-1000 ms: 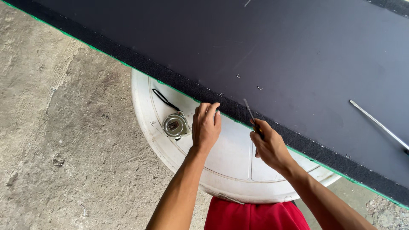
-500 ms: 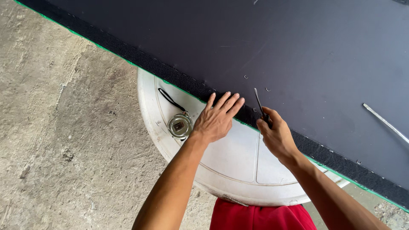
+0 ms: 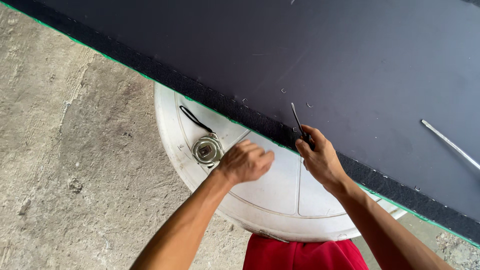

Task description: The person uses a metal staple remover to press metal staples into the black felt edge of a large dark board. The person works along the board's edge, inserting staples one at a time.

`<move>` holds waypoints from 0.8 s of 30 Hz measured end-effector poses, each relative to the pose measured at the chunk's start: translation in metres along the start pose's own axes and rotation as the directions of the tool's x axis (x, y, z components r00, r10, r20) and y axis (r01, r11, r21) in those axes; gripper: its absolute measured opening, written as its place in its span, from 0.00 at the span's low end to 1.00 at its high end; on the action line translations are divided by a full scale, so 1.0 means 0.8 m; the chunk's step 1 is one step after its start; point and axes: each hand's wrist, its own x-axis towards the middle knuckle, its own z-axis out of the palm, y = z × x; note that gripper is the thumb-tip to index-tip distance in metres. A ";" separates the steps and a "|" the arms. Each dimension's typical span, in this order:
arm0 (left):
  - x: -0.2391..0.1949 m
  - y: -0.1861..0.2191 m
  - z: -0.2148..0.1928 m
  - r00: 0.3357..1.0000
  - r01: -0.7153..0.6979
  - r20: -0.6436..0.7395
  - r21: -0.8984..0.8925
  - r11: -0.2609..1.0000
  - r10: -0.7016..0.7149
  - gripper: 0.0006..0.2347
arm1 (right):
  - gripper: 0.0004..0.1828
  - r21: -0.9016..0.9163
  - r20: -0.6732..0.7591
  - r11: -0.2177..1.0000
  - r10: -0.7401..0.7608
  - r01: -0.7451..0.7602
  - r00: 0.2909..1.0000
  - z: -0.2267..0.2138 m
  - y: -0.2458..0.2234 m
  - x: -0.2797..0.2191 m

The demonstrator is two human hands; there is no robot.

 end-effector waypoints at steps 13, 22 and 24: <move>0.012 -0.015 0.000 0.847 0.102 -0.530 0.082 0.991 -0.043 0.33 | 0.28 0.052 -0.017 0.998 0.040 -0.039 0.999 -0.023 0.020 -0.015; -0.035 0.036 0.021 0.842 -0.109 -0.538 -0.229 0.967 -0.033 0.05 | 0.27 -0.223 0.030 0.959 -0.170 0.172 0.985 0.003 0.024 -0.015; -0.004 0.014 0.004 0.666 0.029 -0.708 -0.288 0.957 -0.233 0.03 | 0.27 -0.208 0.024 0.968 -0.139 0.141 0.990 0.012 0.023 -0.016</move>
